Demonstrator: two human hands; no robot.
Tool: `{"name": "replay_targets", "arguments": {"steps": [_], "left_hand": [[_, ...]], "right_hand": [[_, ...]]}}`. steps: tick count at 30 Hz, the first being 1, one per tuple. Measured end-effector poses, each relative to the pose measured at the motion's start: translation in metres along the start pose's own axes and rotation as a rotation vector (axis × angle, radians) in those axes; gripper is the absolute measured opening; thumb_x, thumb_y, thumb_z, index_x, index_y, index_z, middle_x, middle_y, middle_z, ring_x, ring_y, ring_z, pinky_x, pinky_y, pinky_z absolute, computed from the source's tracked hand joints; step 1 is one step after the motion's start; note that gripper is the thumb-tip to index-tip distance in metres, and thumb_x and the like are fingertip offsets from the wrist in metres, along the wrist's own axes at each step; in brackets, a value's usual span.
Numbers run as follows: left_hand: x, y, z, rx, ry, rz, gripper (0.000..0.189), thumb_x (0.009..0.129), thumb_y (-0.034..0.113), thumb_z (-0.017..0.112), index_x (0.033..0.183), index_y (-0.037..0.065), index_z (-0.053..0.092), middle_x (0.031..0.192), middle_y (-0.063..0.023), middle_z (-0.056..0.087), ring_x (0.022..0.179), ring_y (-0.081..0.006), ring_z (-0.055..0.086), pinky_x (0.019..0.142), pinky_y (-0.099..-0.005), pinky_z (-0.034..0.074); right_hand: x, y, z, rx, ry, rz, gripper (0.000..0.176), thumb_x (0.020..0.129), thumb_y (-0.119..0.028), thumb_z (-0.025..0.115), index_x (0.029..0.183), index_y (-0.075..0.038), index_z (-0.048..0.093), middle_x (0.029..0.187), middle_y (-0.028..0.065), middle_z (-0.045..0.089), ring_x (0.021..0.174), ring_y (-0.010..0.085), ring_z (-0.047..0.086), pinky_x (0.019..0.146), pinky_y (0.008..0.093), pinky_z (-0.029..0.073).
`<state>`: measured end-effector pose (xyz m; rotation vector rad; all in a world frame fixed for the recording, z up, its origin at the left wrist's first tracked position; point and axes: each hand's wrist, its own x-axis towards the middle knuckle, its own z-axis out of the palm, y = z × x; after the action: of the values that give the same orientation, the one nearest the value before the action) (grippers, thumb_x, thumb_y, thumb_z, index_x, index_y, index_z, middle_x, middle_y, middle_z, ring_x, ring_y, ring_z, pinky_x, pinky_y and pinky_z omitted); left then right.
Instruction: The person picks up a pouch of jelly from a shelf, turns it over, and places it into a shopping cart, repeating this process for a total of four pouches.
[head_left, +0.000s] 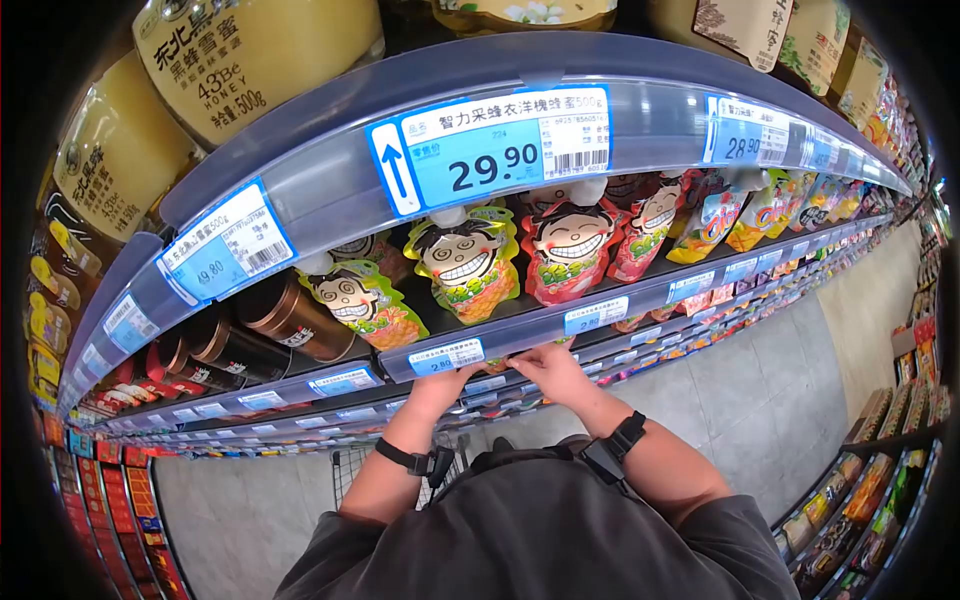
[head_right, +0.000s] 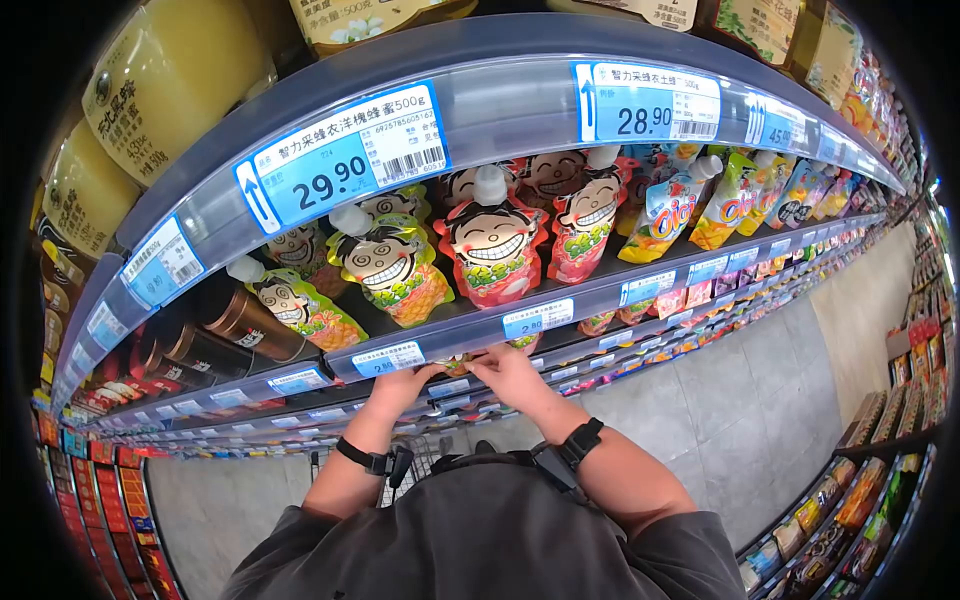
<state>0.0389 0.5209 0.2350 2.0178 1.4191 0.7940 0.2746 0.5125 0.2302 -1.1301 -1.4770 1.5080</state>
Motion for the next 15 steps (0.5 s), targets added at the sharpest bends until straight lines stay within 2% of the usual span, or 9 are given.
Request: {"name": "replay_targets", "arguments": {"steps": [2, 4, 5, 7, 8, 9, 11, 13, 15], "left_hand": [[-0.007, 0.01, -0.008, 0.091, 0.002, 0.002, 0.031, 0.087, 0.024, 0.075, 0.113, 0.007, 0.069, 0.104, -0.0115, 0.071, 0.095, -0.0304, 0.067, 0.084, -0.0414, 0.052], [-0.014, 0.021, -0.016, 0.228, 0.001, 0.049, 0.029, 0.086, 0.028, 0.074, 0.109, 0.011, 0.072, 0.099, -0.011, 0.072, 0.092, -0.0332, 0.068, 0.079, -0.043, 0.054], [-0.019, 0.028, -0.02, 0.192, 0.048, 0.152, 0.029, 0.084, 0.022, 0.075, 0.109, 0.008, 0.072, 0.099, -0.0122, 0.072, 0.085, -0.0307, 0.069, 0.078, -0.0387, 0.054], [-0.027, 0.051, -0.032, 0.152, 0.016, 0.132, 0.029, 0.082, 0.022, 0.076, 0.107, 0.008, 0.073, 0.096, -0.0131, 0.071, 0.084, -0.0329, 0.068, 0.077, -0.0398, 0.055], [-0.03, 0.064, -0.039, 0.164, -0.023, 0.13, 0.028, 0.082, 0.023, 0.077, 0.103, 0.006, 0.073, 0.096, -0.0134, 0.07, 0.086, -0.0353, 0.067, 0.076, -0.0404, 0.054], [-0.037, 0.066, -0.039, 0.17, -0.001, 0.114, 0.028, 0.082, 0.023, 0.077, 0.103, 0.006, 0.073, 0.096, -0.0134, 0.07, 0.086, -0.0353, 0.067, 0.076, -0.0404, 0.054], [-0.053, 0.069, -0.037, 0.21, -0.117, 0.028, 0.029, 0.081, 0.024, 0.077, 0.101, 0.004, 0.072, 0.098, -0.0141, 0.069, 0.086, -0.0367, 0.066, 0.075, -0.0412, 0.054], [-0.076, 0.069, -0.021, 0.205, -0.011, 0.034, 0.03, 0.084, 0.027, 0.074, 0.1, 0.002, 0.071, 0.097, -0.0154, 0.067, 0.082, -0.0364, 0.066, 0.072, -0.0429, 0.052], [-0.113, 0.082, -0.004, -0.031, 0.063, -0.066, 0.028, 0.087, 0.026, 0.072, 0.102, 0.002, 0.07, 0.095, -0.017, 0.068, 0.082, -0.0365, 0.066, 0.071, -0.0427, 0.052]], "right_hand": [[-0.004, -0.007, 0.001, 0.027, 0.006, -0.012, 0.029, 0.094, -0.004, 0.065, 0.12, 0.005, 0.058, 0.103, 0.0134, 0.07, 0.099, 0.0185, 0.068, 0.086, 0.0314, 0.055], [-0.012, -0.018, 0.004, 0.123, 0.006, -0.13, 0.026, 0.095, -0.005, 0.064, 0.118, 0.004, 0.059, 0.098, 0.0102, 0.07, 0.093, 0.0151, 0.068, 0.083, 0.0289, 0.055], [-0.016, -0.018, 0.004, 0.125, -0.011, -0.121, 0.026, 0.095, -0.005, 0.064, 0.118, 0.004, 0.059, 0.098, 0.0102, 0.07, 0.093, 0.0151, 0.068, 0.083, 0.0289, 0.055], [-0.019, -0.02, -0.001, 0.089, -0.096, -0.062, 0.025, 0.095, -0.006, 0.064, 0.118, 0.003, 0.059, 0.097, 0.0067, 0.069, 0.085, 0.0101, 0.067, 0.071, 0.0243, 0.053], [-0.018, -0.021, -0.006, 0.021, -0.144, 0.009, 0.024, 0.095, -0.001, 0.063, 0.118, 0.004, 0.058, 0.1, 0.0069, 0.069, 0.087, 0.0117, 0.068, 0.077, 0.0263, 0.055], [-0.019, -0.022, -0.006, 0.015, -0.171, 0.004, 0.024, 0.095, -0.001, 0.063, 0.118, 0.004, 0.058, 0.1, 0.0069, 0.069, 0.087, 0.0117, 0.068, 0.077, 0.0263, 0.055], [-0.022, -0.029, -0.006, 0.144, -0.233, 0.036, 0.022, 0.095, -0.001, 0.064, 0.115, 0.004, 0.058, 0.095, 0.0042, 0.068, 0.08, 0.0092, 0.065, 0.073, 0.0247, 0.054], [-0.025, -0.033, -0.009, 0.161, -0.318, 0.061, 0.017, 0.096, -0.005, 0.064, 0.11, 0.002, 0.062, 0.091, 0.0015, 0.066, 0.074, 0.0069, 0.061, 0.068, 0.0234, 0.051], [-0.029, -0.029, -0.013, -0.043, -0.601, 0.13, 0.015, 0.097, -0.012, 0.064, 0.107, -0.001, 0.064, 0.09, -0.0012, 0.064, 0.073, 0.0055, 0.058, 0.067, 0.0228, 0.049]]}}
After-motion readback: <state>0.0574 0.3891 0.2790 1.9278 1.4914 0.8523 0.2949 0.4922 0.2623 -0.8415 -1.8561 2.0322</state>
